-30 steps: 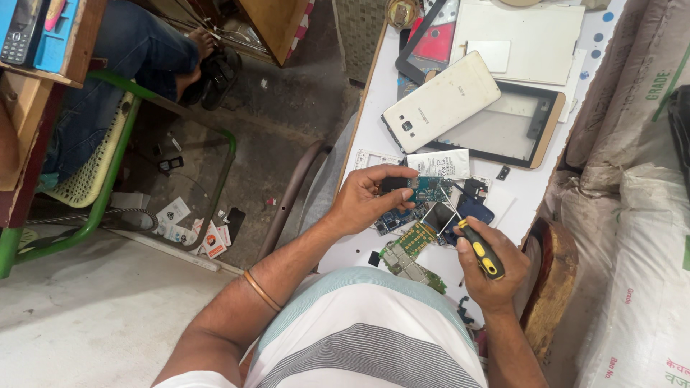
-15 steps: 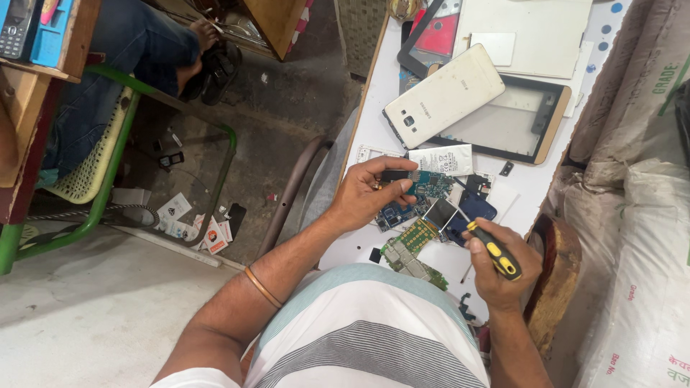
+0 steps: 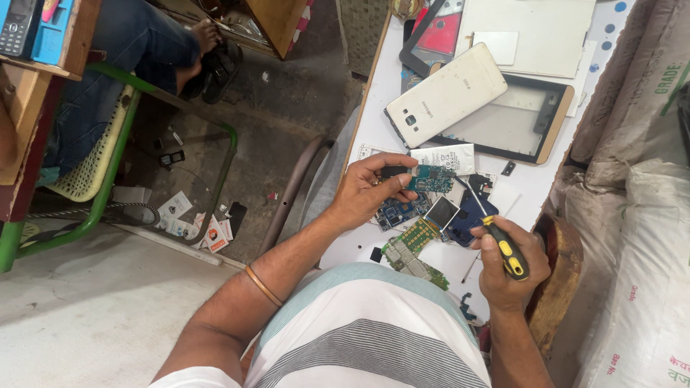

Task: The person sits at a repair bench working on a disassembled smartphone motherboard. They hold the board with one hand and use a screwdriver to unscrew and pry small components, occasionally repositioning the board and handling a small flex part while other phone parts and batteries lie on the bench.

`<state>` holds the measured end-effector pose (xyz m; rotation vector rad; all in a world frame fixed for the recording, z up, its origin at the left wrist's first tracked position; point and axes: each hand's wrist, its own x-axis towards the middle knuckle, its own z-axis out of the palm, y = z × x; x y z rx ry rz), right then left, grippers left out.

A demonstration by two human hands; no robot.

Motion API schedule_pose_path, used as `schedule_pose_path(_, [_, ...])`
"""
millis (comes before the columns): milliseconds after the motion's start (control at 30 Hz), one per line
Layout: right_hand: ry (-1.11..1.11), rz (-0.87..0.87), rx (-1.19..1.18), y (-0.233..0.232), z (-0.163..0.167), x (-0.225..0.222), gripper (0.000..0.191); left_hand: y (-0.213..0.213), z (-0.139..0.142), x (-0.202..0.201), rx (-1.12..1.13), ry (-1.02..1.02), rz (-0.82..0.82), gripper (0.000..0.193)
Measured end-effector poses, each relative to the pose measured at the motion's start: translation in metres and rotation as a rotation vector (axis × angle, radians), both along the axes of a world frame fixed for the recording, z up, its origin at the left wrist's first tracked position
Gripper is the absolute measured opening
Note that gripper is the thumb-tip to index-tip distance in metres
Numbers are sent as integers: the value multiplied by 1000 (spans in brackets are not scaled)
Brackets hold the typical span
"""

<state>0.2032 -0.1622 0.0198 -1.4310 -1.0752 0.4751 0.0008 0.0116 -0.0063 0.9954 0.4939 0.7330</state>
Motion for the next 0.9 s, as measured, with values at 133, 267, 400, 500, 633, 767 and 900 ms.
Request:
schedule_pose_path(133, [-55, 59, 23, 2, 3, -3, 26, 0, -1, 1, -7, 18, -5, 29])
schedule_pose_path(267, [-144, 109, -16, 4, 5, -5, 27, 0, -2, 1, 4, 32, -17, 31])
schedule_pose_path(400, [-175, 118, -48, 6, 3, -5, 28, 1, -2, 1, 48, 76, -34, 32])
schedule_pose_path(500, [-129, 119, -95, 4, 0, -1, 27, 0, -3, 2, 40, 98, -28, 32])
schedule_pose_path(633, [-81, 115, -4, -1, -4, 4, 24, 0, -2, 2, 33, 84, -3, 31])
schedule_pose_path(767, [-96, 71, -1, -2, -6, 4, 25, 0, -1, 2, 3, 57, -9, 30])
schedule_pose_path(900, [-40, 41, 76, 1, -6, 1, 29, 2, 1, 1, -50, 18, -19, 35])
